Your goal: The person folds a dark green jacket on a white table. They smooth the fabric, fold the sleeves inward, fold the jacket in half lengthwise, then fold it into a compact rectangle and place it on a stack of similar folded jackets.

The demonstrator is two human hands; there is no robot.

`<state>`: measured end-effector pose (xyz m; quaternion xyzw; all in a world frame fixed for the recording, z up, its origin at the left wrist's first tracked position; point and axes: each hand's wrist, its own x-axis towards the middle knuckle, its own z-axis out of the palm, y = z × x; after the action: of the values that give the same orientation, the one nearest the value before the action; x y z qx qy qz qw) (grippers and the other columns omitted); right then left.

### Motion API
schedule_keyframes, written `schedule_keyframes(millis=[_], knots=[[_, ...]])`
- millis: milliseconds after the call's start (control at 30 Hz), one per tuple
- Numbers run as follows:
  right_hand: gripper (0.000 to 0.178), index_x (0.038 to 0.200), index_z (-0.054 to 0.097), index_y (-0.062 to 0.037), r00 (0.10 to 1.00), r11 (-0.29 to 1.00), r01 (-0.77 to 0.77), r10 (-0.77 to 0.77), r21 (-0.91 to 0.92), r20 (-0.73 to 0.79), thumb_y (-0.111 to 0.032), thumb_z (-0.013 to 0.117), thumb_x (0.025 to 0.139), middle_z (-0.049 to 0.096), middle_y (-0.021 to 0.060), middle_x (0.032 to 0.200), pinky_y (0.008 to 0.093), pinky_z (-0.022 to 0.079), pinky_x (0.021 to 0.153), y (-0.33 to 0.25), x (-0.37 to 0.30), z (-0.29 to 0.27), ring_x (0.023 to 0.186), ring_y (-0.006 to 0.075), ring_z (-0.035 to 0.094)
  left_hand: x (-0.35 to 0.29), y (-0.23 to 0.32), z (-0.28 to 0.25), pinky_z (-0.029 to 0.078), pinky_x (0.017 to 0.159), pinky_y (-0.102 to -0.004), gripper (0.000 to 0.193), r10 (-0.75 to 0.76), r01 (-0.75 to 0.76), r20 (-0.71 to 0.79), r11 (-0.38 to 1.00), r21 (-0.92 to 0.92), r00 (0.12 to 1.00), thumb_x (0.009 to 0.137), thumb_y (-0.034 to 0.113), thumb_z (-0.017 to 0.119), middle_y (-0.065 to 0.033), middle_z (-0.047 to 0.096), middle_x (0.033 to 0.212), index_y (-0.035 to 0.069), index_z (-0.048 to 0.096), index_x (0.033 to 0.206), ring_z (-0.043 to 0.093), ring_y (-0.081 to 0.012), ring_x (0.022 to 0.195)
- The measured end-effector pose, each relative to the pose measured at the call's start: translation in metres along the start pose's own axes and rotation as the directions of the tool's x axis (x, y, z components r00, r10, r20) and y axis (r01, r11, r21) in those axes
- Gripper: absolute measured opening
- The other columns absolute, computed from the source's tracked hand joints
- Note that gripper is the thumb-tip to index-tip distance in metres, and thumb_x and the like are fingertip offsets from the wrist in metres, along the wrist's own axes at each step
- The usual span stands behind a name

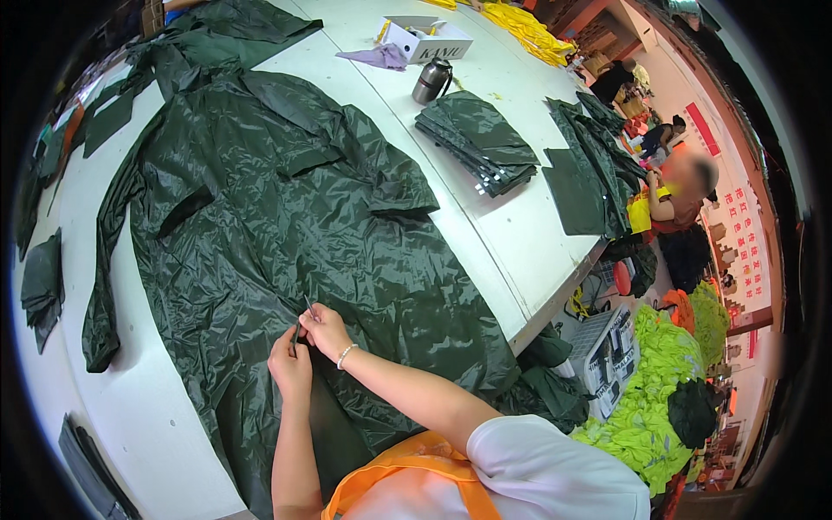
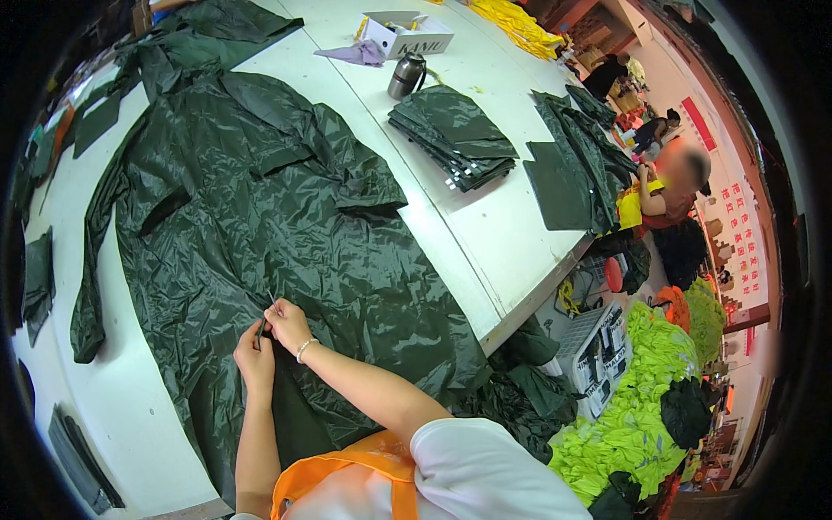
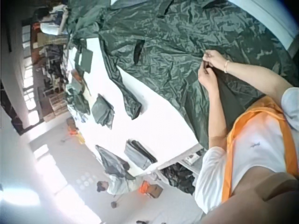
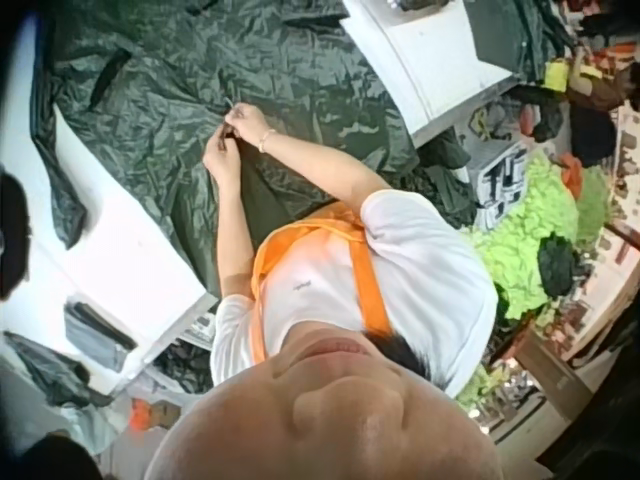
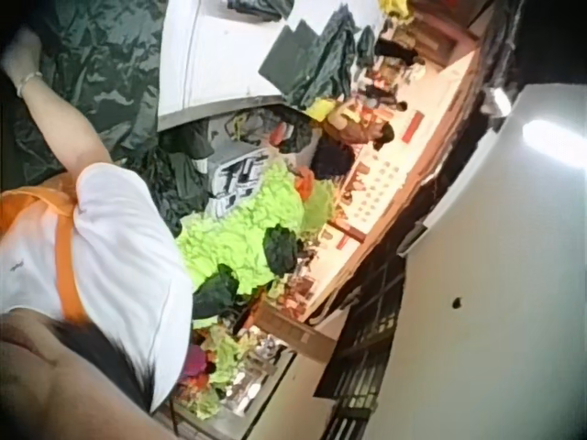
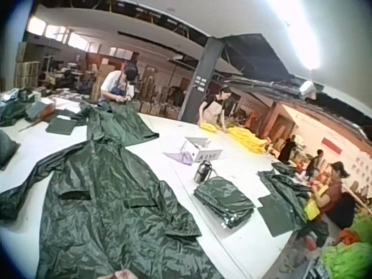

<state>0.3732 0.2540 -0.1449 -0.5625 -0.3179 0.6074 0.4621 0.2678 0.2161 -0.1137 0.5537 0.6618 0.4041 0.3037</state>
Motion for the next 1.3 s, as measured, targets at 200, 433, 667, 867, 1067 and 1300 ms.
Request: schedule_keyframes(millis=[200,433,667,867,1067,1300], knots=[[0.016,0.084,0.057,-0.0013,0.998,0.975,0.052,-0.056,-0.216,-0.012,-0.016,0.055,0.089,0.064,0.0071,0.067,0.0298,0.047,0.058,-0.019,0.001,-0.012,0.061,0.0147,0.059,-0.002,-0.019,0.001,0.044,0.061,-0.0338,0.033,0.034,-0.032,-0.061,0.999,0.021,0.998,0.074,0.002,0.055,-0.0112,0.058,0.075,-0.001,0.064,0.106,0.052,-0.0206,0.064],[0.023,0.077,0.064,0.0011,0.961,0.727,0.266,-0.250,-0.633,0.118,-0.021,0.067,0.077,0.063,0.0215,0.076,0.0416,0.049,0.065,-0.040,-0.008,0.009,0.072,0.0364,0.062,-0.010,0.001,-0.011,0.047,0.072,-0.0405,0.021,0.357,-0.331,-0.047,0.902,0.277,0.933,0.073,0.002,0.058,-0.0115,0.060,0.083,0.005,0.062,0.094,0.057,-0.0302,0.081],[0.017,0.082,0.060,0.0010,0.987,0.815,0.160,-0.119,-0.557,0.108,-0.015,0.060,0.087,0.065,0.0074,0.067,0.0279,0.047,0.060,-0.043,0.000,-0.019,0.059,0.0141,0.061,-0.014,-0.007,-0.015,0.047,0.069,-0.0372,0.016,0.384,-0.358,-0.052,0.895,0.264,0.922,0.071,-0.002,0.060,-0.0097,0.058,0.079,0.005,0.060,0.086,0.057,-0.0284,0.077],[0.023,0.074,0.062,0.0013,0.973,0.771,0.227,-0.161,-0.594,0.163,-0.019,0.071,0.078,0.064,0.0062,0.064,0.0278,0.046,0.057,-0.048,-0.009,-0.003,0.055,0.0131,0.057,-0.015,-0.011,-0.009,0.047,0.069,-0.0371,0.016,0.394,-0.360,-0.088,0.895,0.263,0.915,0.071,-0.003,0.060,-0.0093,0.058,0.079,0.004,0.060,0.085,0.057,-0.0285,0.076],[0.021,0.073,0.062,0.0009,0.949,0.677,0.313,-0.249,-0.666,0.192,-0.018,0.072,0.075,0.060,0.0049,0.062,0.0284,0.043,0.055,-0.033,0.009,0.003,0.055,0.0120,0.053,-0.010,-0.010,-0.008,0.045,0.060,-0.0336,0.015,0.421,-0.398,-0.117,0.900,0.180,0.900,0.072,0.001,0.064,-0.0075,0.054,0.067,0.003,0.061,0.086,0.054,-0.0221,0.064],[0.017,0.078,0.062,0.0013,0.971,0.878,0.063,0.055,-0.475,0.231,-0.014,0.066,0.083,0.058,-0.0020,0.067,0.0219,0.040,0.057,-0.042,0.015,0.001,0.061,0.0052,0.048,0.030,-0.016,-0.012,0.042,0.051,-0.0293,0.019,0.041,-0.041,0.006,0.997,-0.068,0.999,0.073,0.013,0.070,-0.0116,0.055,0.058,0.002,0.068,0.089,0.052,-0.0161,0.050]])
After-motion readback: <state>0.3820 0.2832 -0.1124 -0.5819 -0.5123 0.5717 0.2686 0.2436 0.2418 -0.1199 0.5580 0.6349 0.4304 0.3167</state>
